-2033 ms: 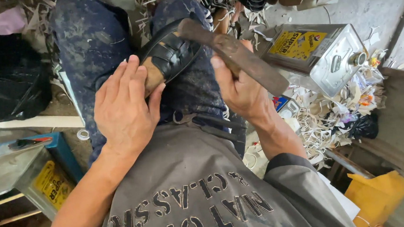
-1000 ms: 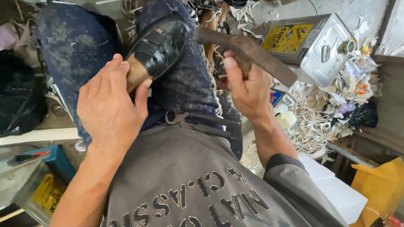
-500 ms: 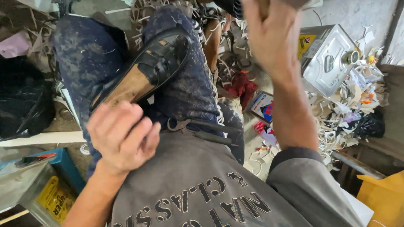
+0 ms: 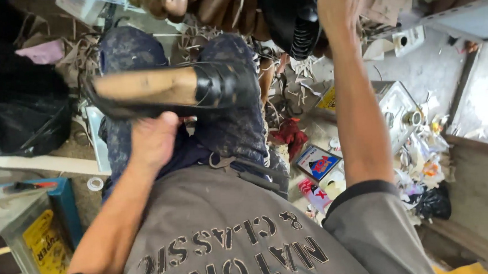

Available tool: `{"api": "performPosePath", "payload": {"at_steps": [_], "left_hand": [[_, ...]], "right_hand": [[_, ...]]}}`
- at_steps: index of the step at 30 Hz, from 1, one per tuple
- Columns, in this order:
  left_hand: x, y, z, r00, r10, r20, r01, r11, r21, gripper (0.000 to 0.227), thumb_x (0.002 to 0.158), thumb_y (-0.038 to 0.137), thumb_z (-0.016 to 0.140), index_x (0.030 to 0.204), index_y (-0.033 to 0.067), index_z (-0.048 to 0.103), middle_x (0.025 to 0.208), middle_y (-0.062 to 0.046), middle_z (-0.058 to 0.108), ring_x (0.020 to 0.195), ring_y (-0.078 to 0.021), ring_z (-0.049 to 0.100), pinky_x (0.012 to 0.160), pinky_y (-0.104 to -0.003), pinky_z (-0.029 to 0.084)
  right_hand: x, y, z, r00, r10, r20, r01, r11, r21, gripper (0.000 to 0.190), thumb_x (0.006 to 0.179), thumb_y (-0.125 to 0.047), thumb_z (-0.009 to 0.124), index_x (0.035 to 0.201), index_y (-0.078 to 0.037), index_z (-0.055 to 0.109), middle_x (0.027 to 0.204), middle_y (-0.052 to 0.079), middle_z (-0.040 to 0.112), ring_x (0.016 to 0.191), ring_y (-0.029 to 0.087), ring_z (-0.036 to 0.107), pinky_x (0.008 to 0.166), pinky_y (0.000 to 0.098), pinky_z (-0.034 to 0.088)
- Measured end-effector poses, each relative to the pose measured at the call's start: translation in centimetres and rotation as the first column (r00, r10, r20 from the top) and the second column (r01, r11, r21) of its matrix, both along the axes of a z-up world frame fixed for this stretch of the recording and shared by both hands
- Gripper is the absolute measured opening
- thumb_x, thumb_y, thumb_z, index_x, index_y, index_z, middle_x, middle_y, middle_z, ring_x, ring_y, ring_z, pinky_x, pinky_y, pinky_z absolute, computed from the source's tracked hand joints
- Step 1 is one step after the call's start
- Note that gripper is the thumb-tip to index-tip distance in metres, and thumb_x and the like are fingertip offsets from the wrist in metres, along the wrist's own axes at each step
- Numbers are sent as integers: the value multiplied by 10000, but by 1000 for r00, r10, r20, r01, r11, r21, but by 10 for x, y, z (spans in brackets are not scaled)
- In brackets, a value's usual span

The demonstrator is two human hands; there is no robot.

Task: Lasting a shoe by pulling the leather upper over a last with pliers and hammering it into place.

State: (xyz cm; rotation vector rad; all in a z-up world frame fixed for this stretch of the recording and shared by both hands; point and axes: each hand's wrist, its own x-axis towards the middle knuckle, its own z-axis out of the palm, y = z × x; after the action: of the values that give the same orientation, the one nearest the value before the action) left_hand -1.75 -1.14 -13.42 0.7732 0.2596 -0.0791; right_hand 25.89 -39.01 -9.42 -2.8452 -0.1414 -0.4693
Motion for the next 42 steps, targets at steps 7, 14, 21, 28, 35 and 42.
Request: {"api": "performPosePath", "payload": {"at_steps": [7,14,21,28,35,42], "left_hand": [[67,4,110,982,-154,110,189,846,-499,819,961,553,606,1512,-36,465,1391,-211,607,1244,-335,640,1085,-450,547],[53,-15,18,971,-164,-176,-4,721,-693,709,965,470,556,1496,2,517,1444,-212,595,1422,-449,516,1123,-608,482],[56,-12,-16,967,-156,-200,-43,676,-735,765,931,492,582,1546,52,471,1482,-182,561,1458,-474,475,1135,-643,458],[56,-12,-21,968,-161,-191,-35,668,-744,800,915,498,605,1546,28,460,1451,-191,575,1471,-472,471,1136,-627,480],[58,-11,-22,964,-156,-213,-58,662,-747,801,903,480,622,1547,34,455,1448,-193,567,1474,-492,468,1119,-650,490],[58,-9,-27,962,-189,-199,-33,641,-767,772,908,482,631,1505,12,492,1372,-201,618,1484,-485,470,1152,-645,478]], "right_hand": [[-87,127,21,927,321,191,-351,924,152,299,1034,-225,590,1278,-64,649,1228,173,647,1167,346,583,1008,500,433],[-127,156,-31,983,164,78,-175,971,164,210,991,-254,591,1126,-178,734,1062,34,734,1016,317,657,840,479,508],[-124,144,-31,983,171,68,-182,961,211,187,995,-181,585,1046,-132,758,1014,42,755,939,323,686,736,478,538],[-125,144,-32,983,156,93,-172,966,193,173,992,-185,594,1037,-142,756,1001,24,749,917,305,688,733,455,547],[-119,142,-36,990,126,69,-137,972,190,180,977,-191,596,1004,-152,769,962,8,760,880,289,689,712,440,546],[-118,141,-36,990,127,69,-138,969,203,193,991,-205,589,1003,-148,773,966,-1,759,876,267,684,718,425,544]]}}
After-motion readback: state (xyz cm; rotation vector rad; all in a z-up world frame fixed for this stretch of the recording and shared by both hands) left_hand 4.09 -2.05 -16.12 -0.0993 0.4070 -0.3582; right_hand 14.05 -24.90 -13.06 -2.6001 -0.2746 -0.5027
